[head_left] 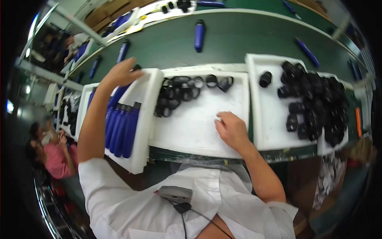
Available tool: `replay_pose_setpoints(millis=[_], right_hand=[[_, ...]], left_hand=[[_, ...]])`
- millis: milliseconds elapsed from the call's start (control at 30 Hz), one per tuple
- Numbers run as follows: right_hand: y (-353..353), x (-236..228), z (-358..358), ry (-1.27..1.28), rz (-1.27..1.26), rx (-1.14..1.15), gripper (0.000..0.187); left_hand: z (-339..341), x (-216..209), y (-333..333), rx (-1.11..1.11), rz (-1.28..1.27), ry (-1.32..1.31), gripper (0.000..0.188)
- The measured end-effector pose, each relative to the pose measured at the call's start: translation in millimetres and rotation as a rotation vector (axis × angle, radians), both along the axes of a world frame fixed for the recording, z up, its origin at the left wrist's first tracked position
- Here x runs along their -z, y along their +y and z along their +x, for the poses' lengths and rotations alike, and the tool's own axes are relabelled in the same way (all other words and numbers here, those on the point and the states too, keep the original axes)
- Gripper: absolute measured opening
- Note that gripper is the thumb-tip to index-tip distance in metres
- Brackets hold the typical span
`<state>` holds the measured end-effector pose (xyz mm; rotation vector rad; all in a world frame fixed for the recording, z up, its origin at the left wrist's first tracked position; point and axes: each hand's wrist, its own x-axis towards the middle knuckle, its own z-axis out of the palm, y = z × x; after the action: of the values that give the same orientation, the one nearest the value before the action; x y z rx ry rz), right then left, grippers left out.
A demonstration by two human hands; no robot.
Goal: Assembling plastic components onto tubes on an assembly line.
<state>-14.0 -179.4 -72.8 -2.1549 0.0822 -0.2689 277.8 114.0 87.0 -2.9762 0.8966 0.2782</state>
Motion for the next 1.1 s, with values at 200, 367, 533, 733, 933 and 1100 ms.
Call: replay_pose_setpoints(millis=[200,367,533,733,933,1100], right_hand=[[1,-4,14,0.117,-0.066,0.035,0.023],[-20,-15,57,-0.084,-0.259,0.332,0.023],[-16,-30,96,-0.090,-0.462,0.210,0.020],[20,-34,117,0.124,-0.632,0.085,0.012],[6,-23,78,-0.116,-0.233,0.151,0.013],[-7,-32,39,0.119,0.345,0.154,0.023]], left_hand=[[-34,65,51,-0.032,-0.348,-0.312,0.061],[-52,16,35,-0.004,-0.580,-0.443,0.052],[-125,-75,-7,0.116,-1.073,-0.163,0.056],[-222,-39,-67,0.193,-1.420,0.216,0.060],[-246,45,-65,-0.142,-1.444,0.392,0.050],[-252,79,-62,-0.161,-1.362,0.387,0.047]])
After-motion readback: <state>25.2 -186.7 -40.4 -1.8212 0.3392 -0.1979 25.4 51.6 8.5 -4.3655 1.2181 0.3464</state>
